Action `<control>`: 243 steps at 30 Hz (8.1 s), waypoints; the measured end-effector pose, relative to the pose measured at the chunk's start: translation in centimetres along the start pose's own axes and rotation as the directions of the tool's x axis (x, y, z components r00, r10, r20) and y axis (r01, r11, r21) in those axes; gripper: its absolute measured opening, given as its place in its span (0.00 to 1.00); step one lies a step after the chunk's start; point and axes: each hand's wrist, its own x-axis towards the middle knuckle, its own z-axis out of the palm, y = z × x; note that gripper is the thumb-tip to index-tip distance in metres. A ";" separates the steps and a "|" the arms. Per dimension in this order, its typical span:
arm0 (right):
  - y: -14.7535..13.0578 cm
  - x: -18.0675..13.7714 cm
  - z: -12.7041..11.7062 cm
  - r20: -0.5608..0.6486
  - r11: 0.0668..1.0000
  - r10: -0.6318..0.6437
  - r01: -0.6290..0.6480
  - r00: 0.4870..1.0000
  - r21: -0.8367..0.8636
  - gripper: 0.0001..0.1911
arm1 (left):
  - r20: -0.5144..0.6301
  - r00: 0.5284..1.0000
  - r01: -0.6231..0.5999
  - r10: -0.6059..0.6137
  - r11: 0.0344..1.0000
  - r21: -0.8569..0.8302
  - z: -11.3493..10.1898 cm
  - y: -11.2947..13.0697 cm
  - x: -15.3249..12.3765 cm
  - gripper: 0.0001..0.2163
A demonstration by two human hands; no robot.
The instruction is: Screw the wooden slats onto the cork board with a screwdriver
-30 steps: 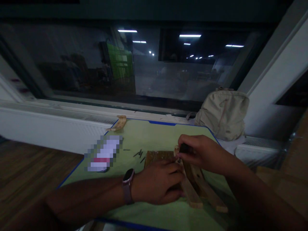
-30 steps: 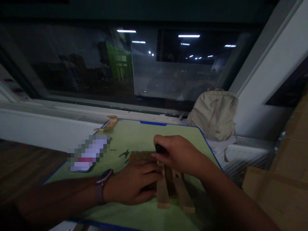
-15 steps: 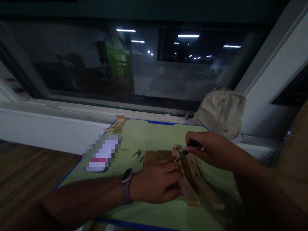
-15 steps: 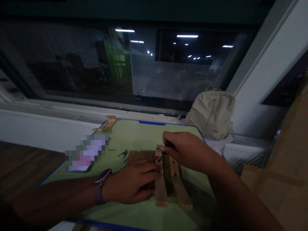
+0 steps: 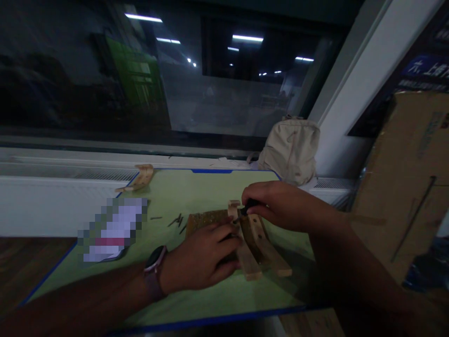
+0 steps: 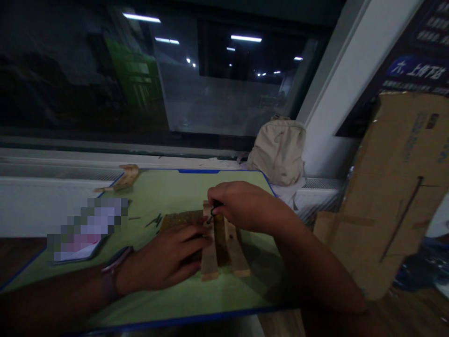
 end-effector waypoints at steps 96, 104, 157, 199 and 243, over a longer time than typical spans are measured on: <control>1.1 1.8 2.2 -0.198 0.989 -0.128 0.141 0.972 0.053 0.14 | -0.082 0.996 0.031 -0.030 0.999 0.008 0.5 0.1 -0.4 0.13; 1.2 1.3 1.6 -0.190 0.960 -0.206 0.236 0.960 0.151 0.12 | -0.061 0.998 0.035 -0.034 0.999 0.022 0.4 0.1 -0.4 0.14; 0.5 0.9 1.3 -0.042 0.958 -0.204 0.208 0.978 0.197 0.03 | -0.036 0.999 0.031 -0.030 0.999 0.025 0.3 0.2 -0.2 0.11; 0.9 1.4 1.6 -0.159 0.996 -0.017 0.004 0.987 -0.085 0.13 | -0.028 0.999 0.031 -0.031 1.000 0.002 0.4 0.1 -0.3 0.10; 1.1 2.4 2.9 -0.184 0.997 -0.071 0.067 0.980 -0.027 0.17 | -0.060 0.998 0.004 0.003 0.993 0.121 0.7 -0.2 0.0 0.13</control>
